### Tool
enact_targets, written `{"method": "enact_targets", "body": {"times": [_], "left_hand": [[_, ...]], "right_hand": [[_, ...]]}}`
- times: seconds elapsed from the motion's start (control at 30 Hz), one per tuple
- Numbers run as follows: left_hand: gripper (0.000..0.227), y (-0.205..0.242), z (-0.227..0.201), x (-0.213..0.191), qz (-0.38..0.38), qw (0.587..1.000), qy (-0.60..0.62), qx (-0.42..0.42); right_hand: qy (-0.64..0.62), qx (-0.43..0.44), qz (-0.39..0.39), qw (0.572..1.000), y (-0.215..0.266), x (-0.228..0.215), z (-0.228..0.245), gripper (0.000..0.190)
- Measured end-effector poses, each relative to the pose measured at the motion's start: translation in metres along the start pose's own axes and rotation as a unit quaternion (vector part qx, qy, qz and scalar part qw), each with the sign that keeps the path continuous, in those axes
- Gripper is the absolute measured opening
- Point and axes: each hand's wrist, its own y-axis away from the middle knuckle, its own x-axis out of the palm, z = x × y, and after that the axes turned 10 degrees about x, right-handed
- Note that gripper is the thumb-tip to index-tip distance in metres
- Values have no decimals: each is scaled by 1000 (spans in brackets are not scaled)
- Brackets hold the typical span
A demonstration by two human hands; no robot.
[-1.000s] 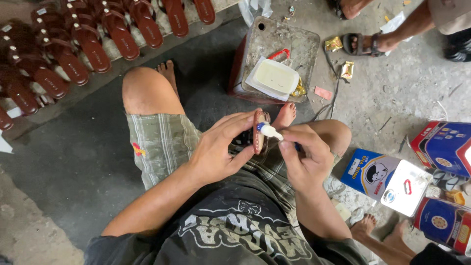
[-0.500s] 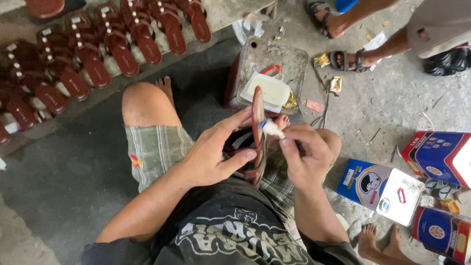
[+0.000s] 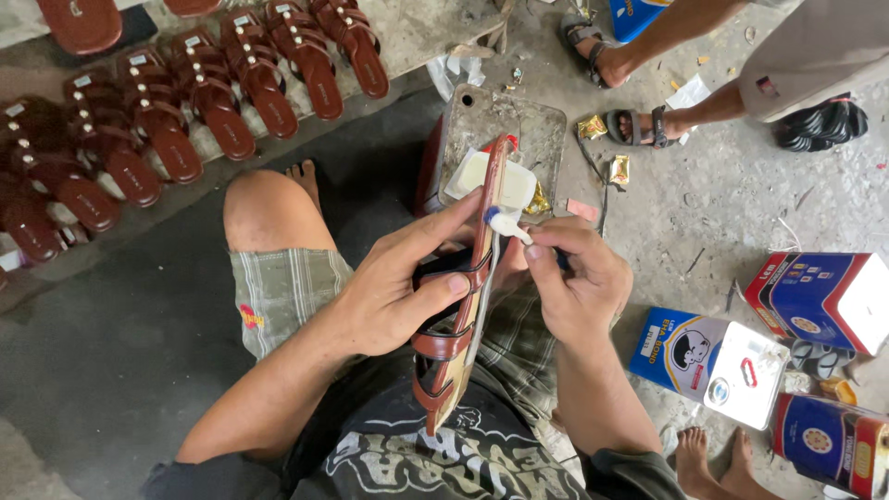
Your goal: The person sits on the floor and applies a white substance to the sole of a brown sandal using a toothbrush. They repeatedly dip the brush into a container and spread the substance along the edges of the sole, then place the sandal on a nearby stack.
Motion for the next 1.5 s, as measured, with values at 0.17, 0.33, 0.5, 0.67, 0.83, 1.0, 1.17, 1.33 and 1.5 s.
{"method": "enact_targets", "body": {"times": [0.17,0.33,0.5,0.67,0.83,1.0,1.17,1.33,1.5], "left_hand": [[71,-2,-9,-1,-6,1000,-1,-2],[67,-3,-15,-1,0,1000,-6,12],[66,-2,-17,0,4,1000,-6,16],[68,0,-11,1,5,1000,25,-16],[79,3,7,5,47,984,136,-103],[83,11,28,-2,-29,974,204,-95],[70,25,53,-11,-155,914,314,-206],[26,50,89,-6,-195,886,342,-243],[26,70,109,-1,-212,882,329,-261]], "right_hand": [[21,-33,13,999,2,-9,-6,14],[56,-59,38,996,-1,-22,-10,13],[80,-120,68,987,-13,-35,-8,13],[104,-102,71,987,-19,-42,-4,12],[101,-13,-17,995,-20,-29,-8,11],[194,-45,-4,980,-10,-12,-3,12],[189,-2,124,974,9,-25,-5,10],[314,76,3,946,-13,-24,-81,13],[502,113,46,856,-44,-11,-150,15]]}}
